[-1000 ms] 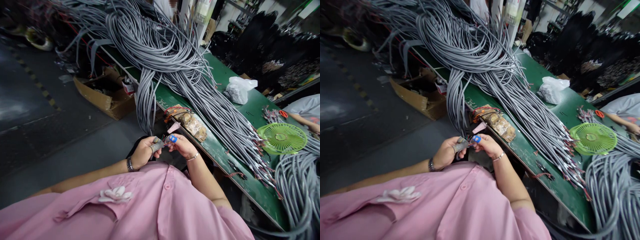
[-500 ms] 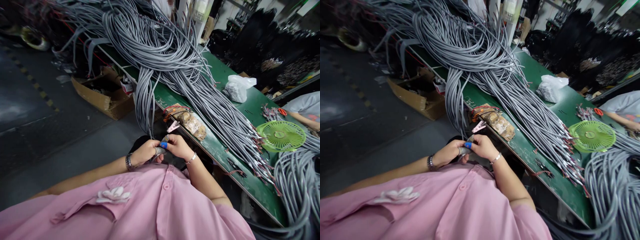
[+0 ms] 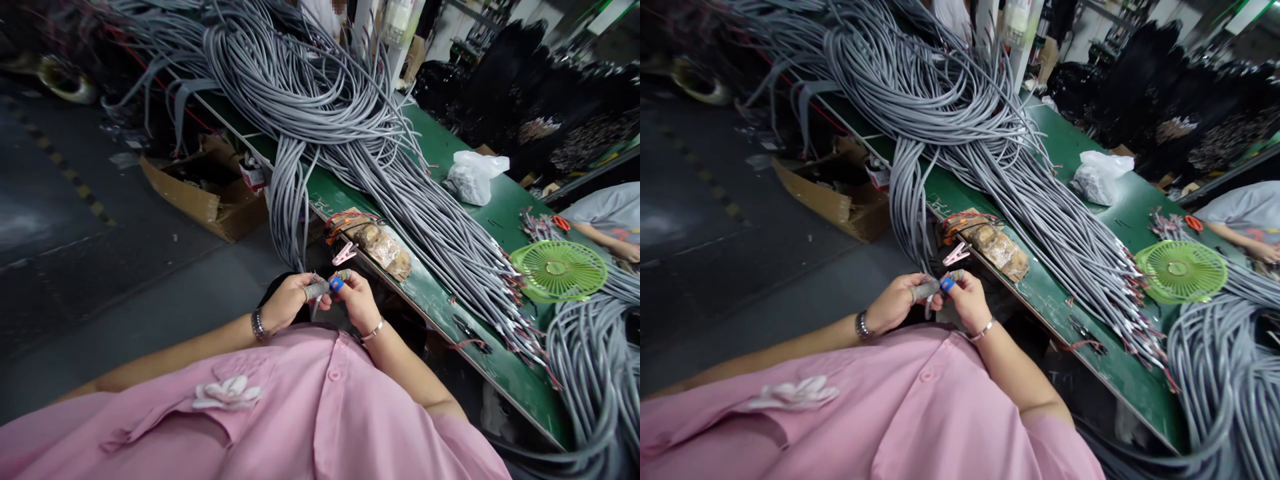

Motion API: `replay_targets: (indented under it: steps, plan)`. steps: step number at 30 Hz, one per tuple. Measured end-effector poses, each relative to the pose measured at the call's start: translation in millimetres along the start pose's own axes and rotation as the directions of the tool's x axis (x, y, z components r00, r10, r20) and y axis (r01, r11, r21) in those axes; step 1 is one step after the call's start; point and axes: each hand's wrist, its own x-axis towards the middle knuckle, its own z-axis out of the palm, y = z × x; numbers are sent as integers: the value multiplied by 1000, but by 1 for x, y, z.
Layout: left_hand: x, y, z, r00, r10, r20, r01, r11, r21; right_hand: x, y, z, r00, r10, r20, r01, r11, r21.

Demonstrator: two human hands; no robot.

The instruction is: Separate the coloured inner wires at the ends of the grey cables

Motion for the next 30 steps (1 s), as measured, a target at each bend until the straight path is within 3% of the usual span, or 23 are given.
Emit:
replay_targets:
  steps: [3, 6, 14, 22, 30]
  plan:
    - [-3, 6, -6, 988, 90, 123, -113, 974, 195, 6, -8, -2, 994, 46, 100, -45, 999, -12]
    - [-5, 6, -8, 984, 118, 132, -149, 957, 250, 9, -11, -1, 988, 40, 147, -30, 997, -70]
    - [-1, -15, -4, 988, 80, -133, -102, 979, -174, 11, -5, 7, 999, 36, 32, -36, 999, 4]
    - [2, -12, -6, 968, 46, -246, -108, 964, -242, 11, -6, 12, 998, 38, -42, -39, 999, -24]
    - [4, -14, -8, 960, 85, -268, -146, 965, -217, 9, -8, 12, 999, 23, -27, -25, 998, -64]
